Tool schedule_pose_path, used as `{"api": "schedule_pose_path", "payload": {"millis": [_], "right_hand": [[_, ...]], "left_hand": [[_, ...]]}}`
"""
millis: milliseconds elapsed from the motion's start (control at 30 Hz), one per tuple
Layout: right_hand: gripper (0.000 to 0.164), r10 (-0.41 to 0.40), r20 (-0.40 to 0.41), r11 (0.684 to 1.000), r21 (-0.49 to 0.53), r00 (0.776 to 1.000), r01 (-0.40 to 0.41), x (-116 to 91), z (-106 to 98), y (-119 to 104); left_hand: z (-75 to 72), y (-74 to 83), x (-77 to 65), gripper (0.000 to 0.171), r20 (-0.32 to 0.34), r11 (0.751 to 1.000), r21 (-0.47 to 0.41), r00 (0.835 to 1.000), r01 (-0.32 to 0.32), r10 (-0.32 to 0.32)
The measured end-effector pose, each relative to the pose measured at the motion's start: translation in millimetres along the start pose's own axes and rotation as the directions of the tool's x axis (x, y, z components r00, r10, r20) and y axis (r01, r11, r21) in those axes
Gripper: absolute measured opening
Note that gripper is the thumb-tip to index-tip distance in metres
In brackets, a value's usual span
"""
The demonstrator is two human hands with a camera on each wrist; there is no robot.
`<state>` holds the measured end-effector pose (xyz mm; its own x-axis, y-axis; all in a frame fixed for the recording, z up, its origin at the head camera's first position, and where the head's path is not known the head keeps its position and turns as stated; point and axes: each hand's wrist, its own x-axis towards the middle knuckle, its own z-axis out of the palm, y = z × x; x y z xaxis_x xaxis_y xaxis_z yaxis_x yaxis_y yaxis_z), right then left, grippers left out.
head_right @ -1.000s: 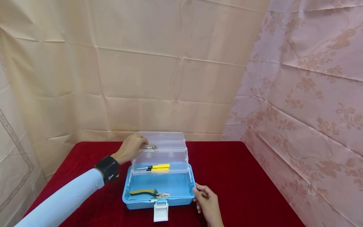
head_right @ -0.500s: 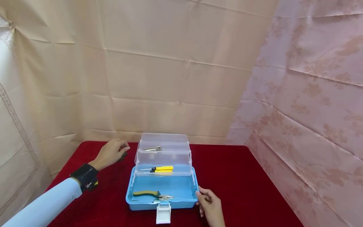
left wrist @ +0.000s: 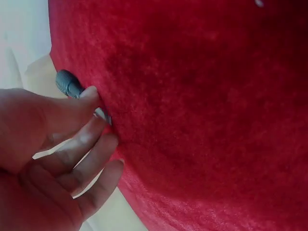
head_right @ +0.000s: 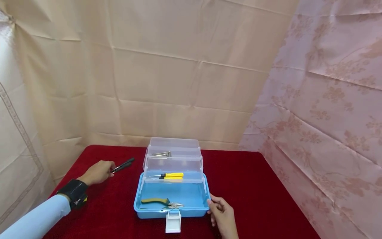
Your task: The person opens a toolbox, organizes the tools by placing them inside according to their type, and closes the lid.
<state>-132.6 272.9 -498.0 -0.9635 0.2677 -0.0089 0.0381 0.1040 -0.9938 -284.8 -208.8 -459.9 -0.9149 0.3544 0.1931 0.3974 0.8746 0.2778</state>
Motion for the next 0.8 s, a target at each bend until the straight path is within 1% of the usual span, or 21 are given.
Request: {"api": "schedule_pose_path", "payload": {"millis": [100, 267, 300, 367, 467, 533, 567, 633, 800], "right_hand": [[0.051, 0.000, 0.000, 1.000, -0.002, 1.000, 0.000, 0.2, -0.4, -0.2], [0.053, 0.011, -0.006, 1.000, -0.021, 1.000, -0.011, -0.8, 0.2, -1.4], [0.053, 0.013, -0.005, 1.000, -0.020, 1.000, -0.013, -1.4, 0.4, -1.2], [0.053, 0.011, -0.004, 1.000, -0.013, 1.000, -0.011, -1.6, 0.4, -1.7], [0.052, 0.005, 0.000, 1.000, -0.006, 1.000, -0.005, -1.9, 0.1, -0.9], [0.051, -0.002, -0.002, 1.000, -0.002, 1.000, 0.002, -1.8, -0.2, -0.4], [0.051, -0.005, -0.003, 1.000, -0.002, 1.000, 0.005, -1.5, -0.4, -0.3], [0.051, -0.014, -0.005, 1.000, -0.006, 1.000, 0.014, -0.8, -0.9, -0.8], [0.052, -0.012, -0.006, 1.000, -0.012, 1.000, 0.012, -1.0, -0.3, -0.2]], "left_hand": [[0.4, 1.6, -3.0, 0.012, 0.000, 0.999, -0.034, 1.000, 0.009, -0.009], [3.9, 4.3, -4.2, 0.018, 0.001, 0.999, -0.040, 1.000, 0.023, -0.023], [3.9, 5.5, -5.1, 0.019, 0.010, 0.998, -0.047, 0.999, 0.033, -0.033], [1.5, 8.8, -5.3, 0.019, 0.039, 0.998, -0.055, 0.999, 0.038, -0.036], [-2.5, 13.1, -6.0, 0.018, 0.120, 0.997, -0.053, 0.992, 0.050, -0.043], [-4.9, 15.0, -6.5, 0.018, 0.156, 0.999, -0.039, 0.987, 0.030, -0.023], [-5.7, 15.5, -6.7, 0.019, 0.163, 0.999, -0.034, 0.986, 0.022, -0.016], [-6.6, 15.9, -7.2, 0.020, 0.148, 1.000, -0.022, 0.989, -0.003, 0.007], [-1.6, 11.9, -10.7, 0.019, 0.068, 0.999, -0.019, 0.997, -0.037, 0.038]]}}
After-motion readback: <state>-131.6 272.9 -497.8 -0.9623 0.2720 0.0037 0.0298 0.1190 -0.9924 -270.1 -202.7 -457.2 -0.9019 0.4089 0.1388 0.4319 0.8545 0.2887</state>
